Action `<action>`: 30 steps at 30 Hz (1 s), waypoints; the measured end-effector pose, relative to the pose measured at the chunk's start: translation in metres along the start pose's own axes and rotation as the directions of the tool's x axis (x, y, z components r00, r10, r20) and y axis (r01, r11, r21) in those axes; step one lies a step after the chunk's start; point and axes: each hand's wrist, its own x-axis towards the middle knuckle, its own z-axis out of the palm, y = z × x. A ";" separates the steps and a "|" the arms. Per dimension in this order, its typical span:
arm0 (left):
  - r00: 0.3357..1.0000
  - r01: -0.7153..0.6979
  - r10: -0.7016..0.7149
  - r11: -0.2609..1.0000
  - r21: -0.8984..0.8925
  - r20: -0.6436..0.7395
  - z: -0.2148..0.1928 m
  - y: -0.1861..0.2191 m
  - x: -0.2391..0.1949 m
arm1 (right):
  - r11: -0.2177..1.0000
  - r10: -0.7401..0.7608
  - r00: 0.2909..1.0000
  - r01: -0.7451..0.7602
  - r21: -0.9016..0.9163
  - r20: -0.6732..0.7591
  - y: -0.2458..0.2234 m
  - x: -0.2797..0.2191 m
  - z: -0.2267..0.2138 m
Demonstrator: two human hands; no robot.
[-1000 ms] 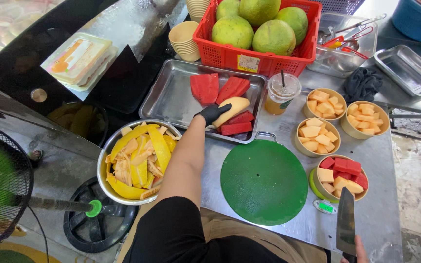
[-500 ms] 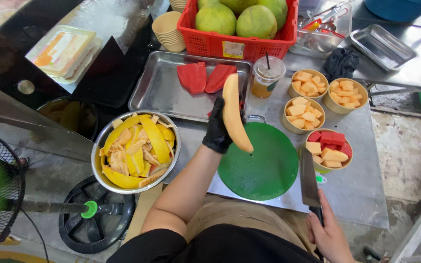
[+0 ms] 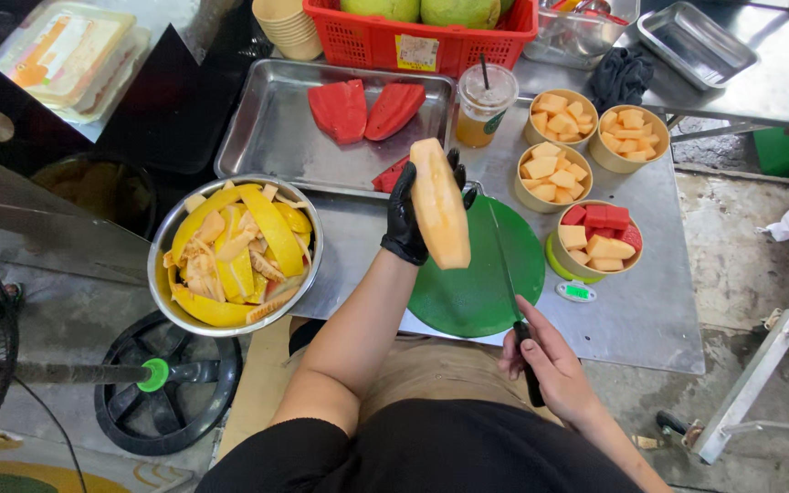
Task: The person uses a knife to cut slices of watermelon and melon on a cutting board and places the fruit pieces into paper bowls.
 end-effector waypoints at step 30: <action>0.994 -0.070 0.077 0.993 -0.100 0.074 0.003 -0.049 -0.018 | 0.984 -0.015 0.997 0.001 -0.179 -0.080 0.025 0.074 0.029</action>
